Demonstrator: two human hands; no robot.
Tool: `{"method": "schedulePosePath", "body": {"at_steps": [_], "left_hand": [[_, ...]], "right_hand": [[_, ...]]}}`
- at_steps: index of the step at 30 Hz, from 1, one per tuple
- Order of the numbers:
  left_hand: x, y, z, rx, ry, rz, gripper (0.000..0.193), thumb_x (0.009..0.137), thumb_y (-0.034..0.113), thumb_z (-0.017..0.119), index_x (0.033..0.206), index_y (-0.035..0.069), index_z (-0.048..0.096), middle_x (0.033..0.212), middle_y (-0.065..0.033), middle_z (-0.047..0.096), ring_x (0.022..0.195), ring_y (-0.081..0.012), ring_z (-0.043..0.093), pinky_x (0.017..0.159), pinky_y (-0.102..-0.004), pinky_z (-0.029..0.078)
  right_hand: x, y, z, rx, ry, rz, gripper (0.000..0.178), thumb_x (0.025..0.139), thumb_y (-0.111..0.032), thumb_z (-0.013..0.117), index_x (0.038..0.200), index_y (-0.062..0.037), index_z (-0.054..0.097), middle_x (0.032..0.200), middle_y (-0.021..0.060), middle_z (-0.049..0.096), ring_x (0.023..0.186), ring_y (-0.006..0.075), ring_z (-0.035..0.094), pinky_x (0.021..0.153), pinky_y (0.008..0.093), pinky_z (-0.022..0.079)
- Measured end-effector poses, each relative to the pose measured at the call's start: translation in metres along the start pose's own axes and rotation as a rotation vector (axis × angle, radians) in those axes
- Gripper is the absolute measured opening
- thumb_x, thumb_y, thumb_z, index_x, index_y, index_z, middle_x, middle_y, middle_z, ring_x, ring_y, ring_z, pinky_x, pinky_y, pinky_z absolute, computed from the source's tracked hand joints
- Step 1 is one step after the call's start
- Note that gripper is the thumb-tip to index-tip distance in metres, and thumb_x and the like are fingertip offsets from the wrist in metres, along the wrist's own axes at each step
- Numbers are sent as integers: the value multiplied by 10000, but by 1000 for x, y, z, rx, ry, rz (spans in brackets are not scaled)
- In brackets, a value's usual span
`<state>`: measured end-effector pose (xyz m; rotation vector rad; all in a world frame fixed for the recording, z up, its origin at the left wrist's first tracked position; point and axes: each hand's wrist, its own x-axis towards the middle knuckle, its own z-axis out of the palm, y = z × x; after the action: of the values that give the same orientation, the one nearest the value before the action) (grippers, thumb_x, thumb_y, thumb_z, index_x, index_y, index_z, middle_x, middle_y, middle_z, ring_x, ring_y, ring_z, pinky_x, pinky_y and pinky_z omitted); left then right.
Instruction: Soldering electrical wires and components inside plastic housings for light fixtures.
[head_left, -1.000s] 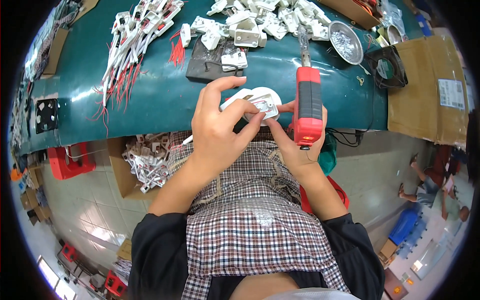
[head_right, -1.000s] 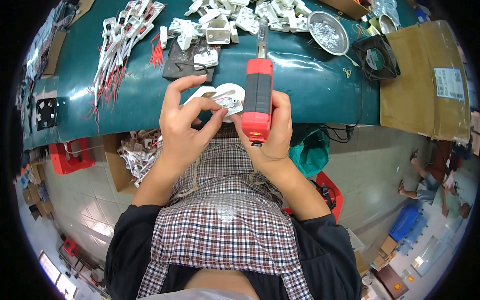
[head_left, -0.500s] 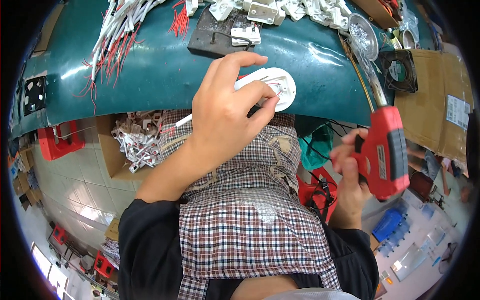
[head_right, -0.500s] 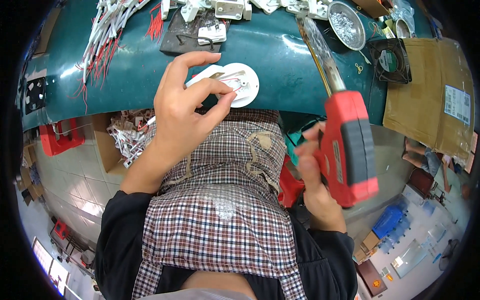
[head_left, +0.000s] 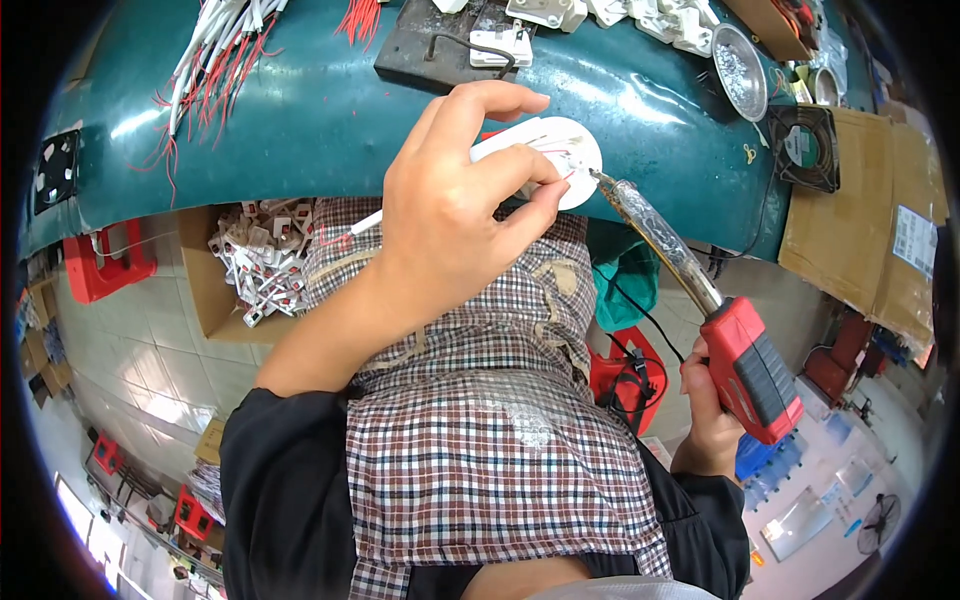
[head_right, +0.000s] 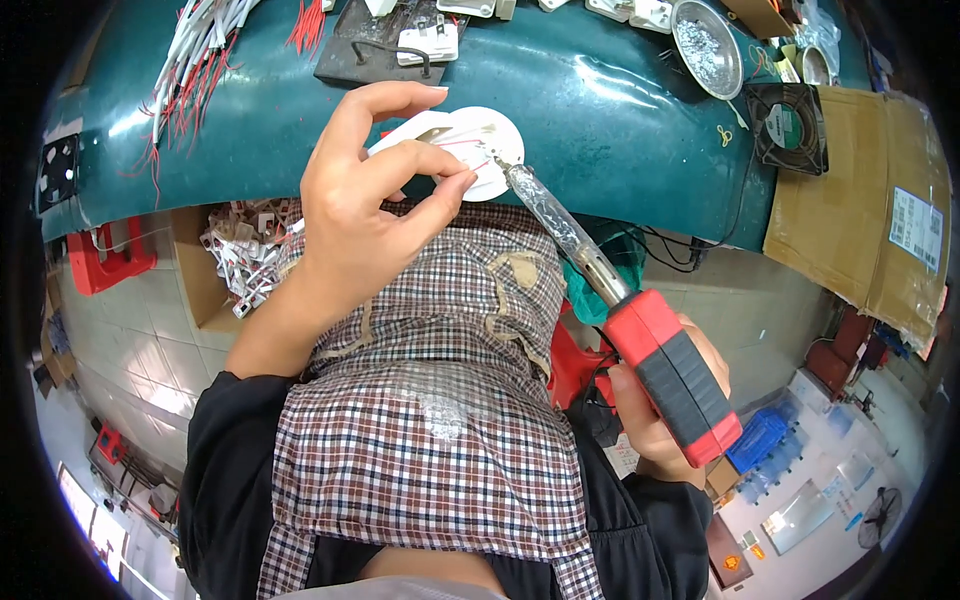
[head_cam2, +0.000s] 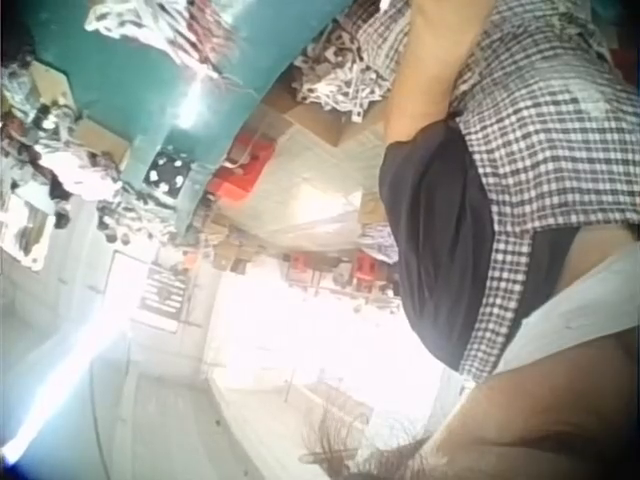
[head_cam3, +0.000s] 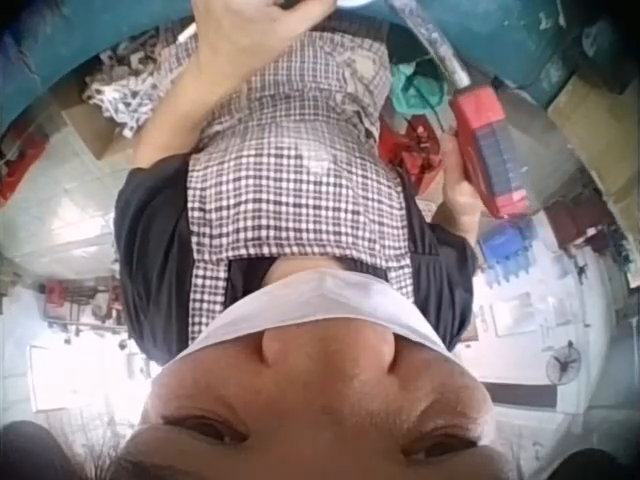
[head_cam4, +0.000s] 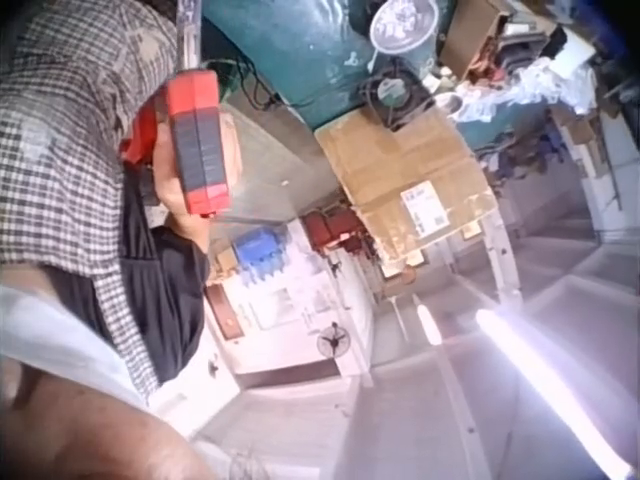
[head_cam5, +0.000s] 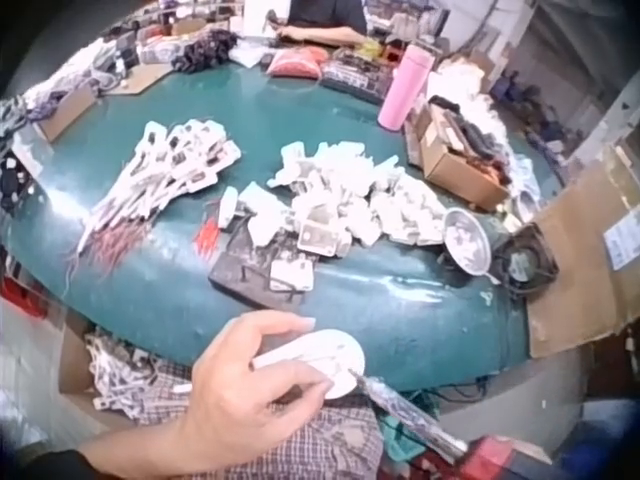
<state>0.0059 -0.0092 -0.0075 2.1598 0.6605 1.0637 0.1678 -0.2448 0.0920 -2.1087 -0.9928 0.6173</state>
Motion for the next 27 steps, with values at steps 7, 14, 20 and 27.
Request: {"method": "schedulePosePath", "body": {"at_steps": [7,14,20,27], "left_hand": [[0,-2,-1,-24,-17,-14,175,668,29,844,798,61,730,1167,-132,650,987,-268,679,711,-324,566],[-1,-5,-2,-40,-24,12,190,657,26,846,812,61,741,1175,-138,647,998,-277,677,785,-336,566],[0,-5,-3,-58,-32,12,193,658,30,850,820,59,748,1188,-141,642,1006,-281,674,809,-348,568],[0,-4,-4,-65,-38,13,187,663,32,849,818,57,747,1191,-143,641,998,-277,671,818,-350,565]], "right_hand": [[12,6,-3,-52,-124,-116,237,688,-29,725,917,11,677,821,138,643,709,306,644,672,369,518],[13,5,3,-53,-80,-148,223,702,-12,721,920,7,680,829,134,655,712,304,651,680,373,529],[19,1,3,-68,-90,-160,212,702,-7,722,908,8,674,809,127,646,680,294,639,642,364,517],[26,-8,1,-111,-110,-241,186,687,19,738,848,5,646,752,119,609,634,270,616,593,336,489]]}}
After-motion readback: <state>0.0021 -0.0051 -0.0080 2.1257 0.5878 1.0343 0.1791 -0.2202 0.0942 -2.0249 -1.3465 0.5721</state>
